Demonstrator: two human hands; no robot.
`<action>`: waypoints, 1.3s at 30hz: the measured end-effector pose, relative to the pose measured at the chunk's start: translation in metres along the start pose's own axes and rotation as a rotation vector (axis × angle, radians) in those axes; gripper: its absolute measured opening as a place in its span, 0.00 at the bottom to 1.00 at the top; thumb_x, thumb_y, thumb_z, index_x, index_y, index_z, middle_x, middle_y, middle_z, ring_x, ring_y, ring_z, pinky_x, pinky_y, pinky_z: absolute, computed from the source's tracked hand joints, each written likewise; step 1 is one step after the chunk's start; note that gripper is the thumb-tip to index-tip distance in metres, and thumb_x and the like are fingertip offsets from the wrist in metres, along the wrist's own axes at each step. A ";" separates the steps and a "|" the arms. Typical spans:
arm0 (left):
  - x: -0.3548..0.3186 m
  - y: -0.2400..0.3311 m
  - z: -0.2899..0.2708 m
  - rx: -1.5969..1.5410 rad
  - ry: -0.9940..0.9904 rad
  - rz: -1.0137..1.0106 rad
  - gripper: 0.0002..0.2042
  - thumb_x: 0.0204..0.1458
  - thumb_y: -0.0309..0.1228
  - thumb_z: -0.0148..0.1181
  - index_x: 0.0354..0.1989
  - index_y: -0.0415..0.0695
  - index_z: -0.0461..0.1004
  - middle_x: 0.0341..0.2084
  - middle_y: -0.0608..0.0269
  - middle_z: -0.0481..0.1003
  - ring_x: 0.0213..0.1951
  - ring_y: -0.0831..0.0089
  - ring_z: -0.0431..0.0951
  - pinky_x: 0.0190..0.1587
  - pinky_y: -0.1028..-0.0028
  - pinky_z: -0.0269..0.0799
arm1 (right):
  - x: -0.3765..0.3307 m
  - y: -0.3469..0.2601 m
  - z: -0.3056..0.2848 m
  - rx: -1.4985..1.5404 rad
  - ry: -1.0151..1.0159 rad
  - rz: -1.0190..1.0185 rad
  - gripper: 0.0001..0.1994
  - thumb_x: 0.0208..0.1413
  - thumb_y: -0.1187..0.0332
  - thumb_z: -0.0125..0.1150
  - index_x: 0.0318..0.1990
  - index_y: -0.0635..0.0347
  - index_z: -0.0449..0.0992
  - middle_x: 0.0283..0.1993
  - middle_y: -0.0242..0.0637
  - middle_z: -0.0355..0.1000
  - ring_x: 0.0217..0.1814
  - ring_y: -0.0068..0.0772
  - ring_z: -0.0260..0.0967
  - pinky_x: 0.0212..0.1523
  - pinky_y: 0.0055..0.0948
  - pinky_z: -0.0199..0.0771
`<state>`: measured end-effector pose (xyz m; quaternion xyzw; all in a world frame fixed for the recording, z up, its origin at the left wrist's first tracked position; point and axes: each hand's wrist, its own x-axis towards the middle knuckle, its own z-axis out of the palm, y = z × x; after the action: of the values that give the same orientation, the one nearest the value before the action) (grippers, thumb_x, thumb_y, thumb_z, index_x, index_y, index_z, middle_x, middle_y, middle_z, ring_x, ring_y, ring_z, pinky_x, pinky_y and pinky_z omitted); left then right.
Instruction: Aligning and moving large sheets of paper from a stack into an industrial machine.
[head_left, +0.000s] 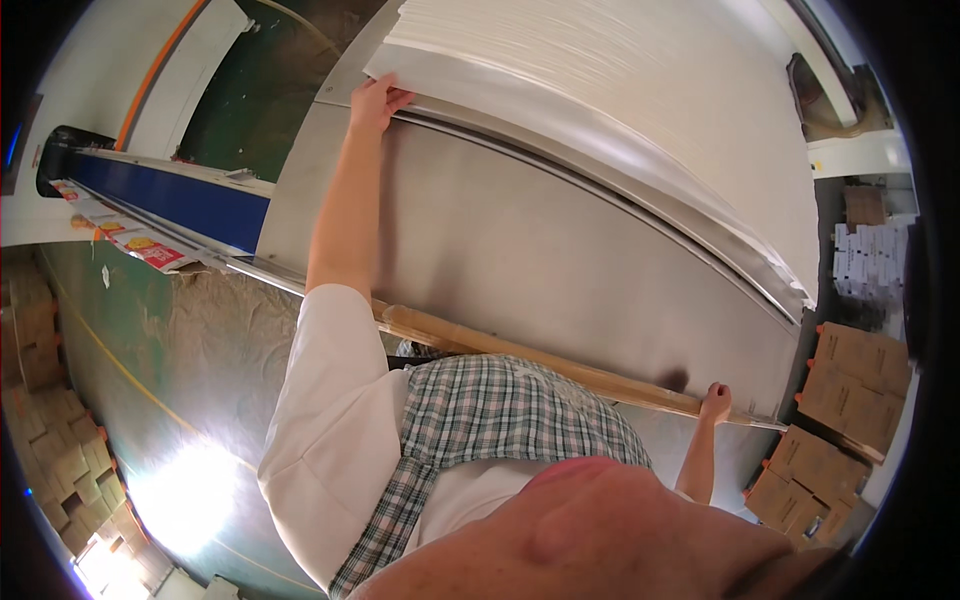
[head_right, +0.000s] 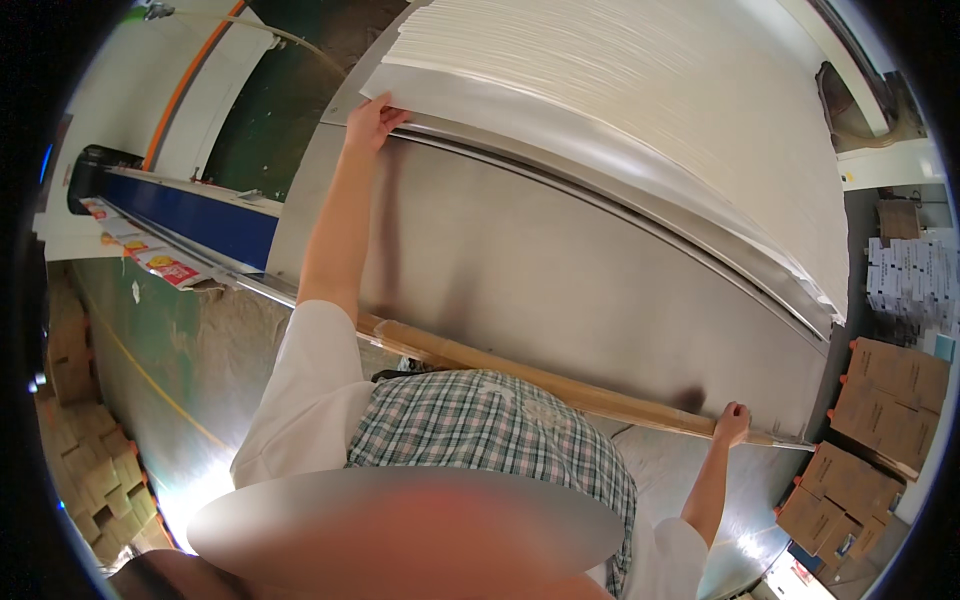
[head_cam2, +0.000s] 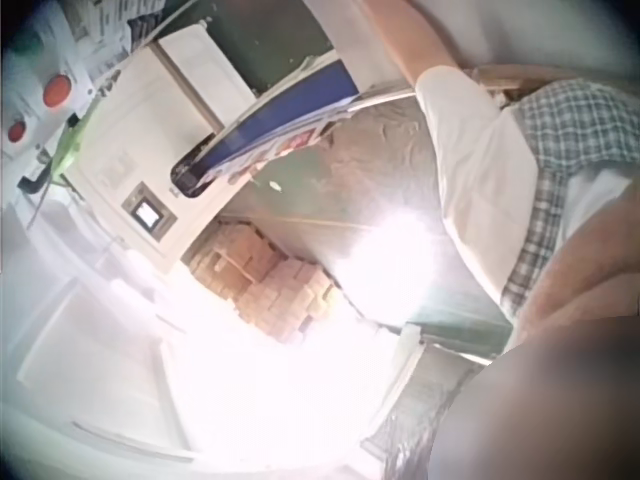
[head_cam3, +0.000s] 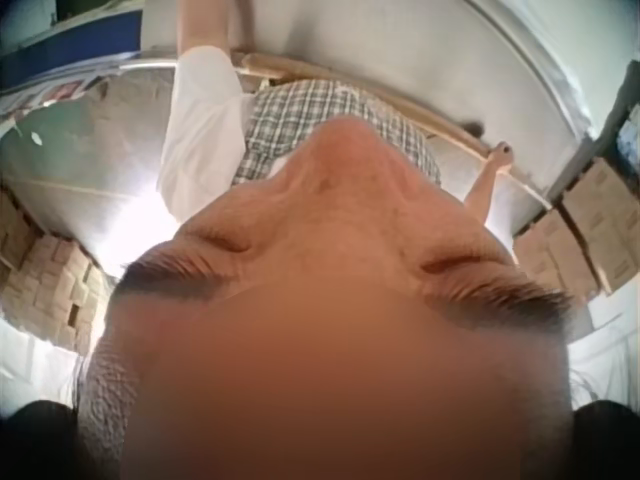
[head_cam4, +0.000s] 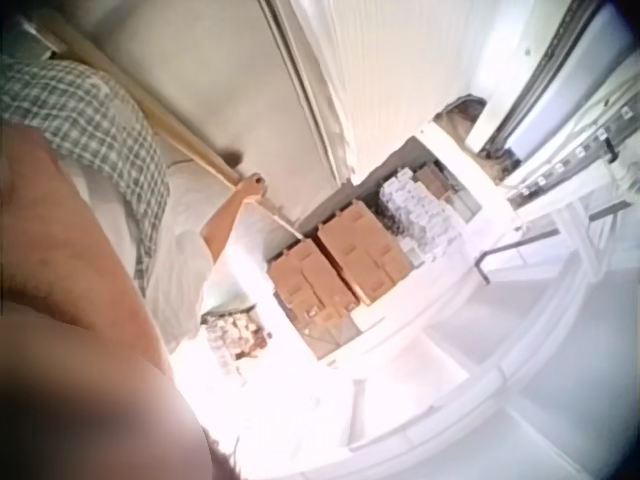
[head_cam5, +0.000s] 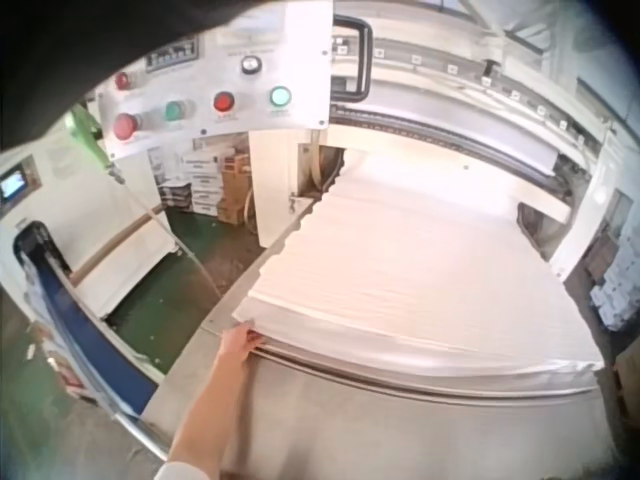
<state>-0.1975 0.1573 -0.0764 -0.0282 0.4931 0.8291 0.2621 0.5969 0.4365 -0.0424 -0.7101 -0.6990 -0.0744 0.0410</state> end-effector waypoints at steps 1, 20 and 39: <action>0.003 0.001 -0.003 0.083 0.019 0.014 0.11 0.50 0.25 0.52 0.40 0.33 0.65 0.32 0.53 0.71 0.32 0.64 0.75 0.36 0.66 0.76 | -0.001 -0.001 -0.001 -0.008 0.001 0.001 0.13 0.49 0.56 0.49 0.27 0.53 0.75 0.28 0.39 0.73 0.30 0.46 0.70 0.33 0.43 0.68; 0.136 0.004 0.035 0.655 0.367 0.550 0.14 0.44 0.40 0.56 0.31 0.41 0.77 0.26 0.59 0.77 0.31 0.69 0.76 0.37 0.72 0.69 | 0.001 0.005 -0.001 -0.018 -0.011 -0.028 0.13 0.49 0.58 0.50 0.27 0.56 0.75 0.27 0.41 0.73 0.29 0.46 0.70 0.32 0.41 0.68; 0.153 0.018 -0.007 0.497 0.001 0.305 0.12 0.48 0.34 0.48 0.32 0.40 0.75 0.31 0.65 0.72 0.35 0.74 0.69 0.38 0.75 0.63 | 0.002 0.006 0.002 0.014 -0.018 -0.073 0.14 0.48 0.56 0.49 0.27 0.57 0.75 0.25 0.43 0.72 0.27 0.45 0.69 0.31 0.41 0.67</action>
<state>-0.3390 0.2075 -0.1124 0.1110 0.6798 0.7127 0.1330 0.6028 0.4391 -0.0435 -0.6845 -0.7252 -0.0645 0.0368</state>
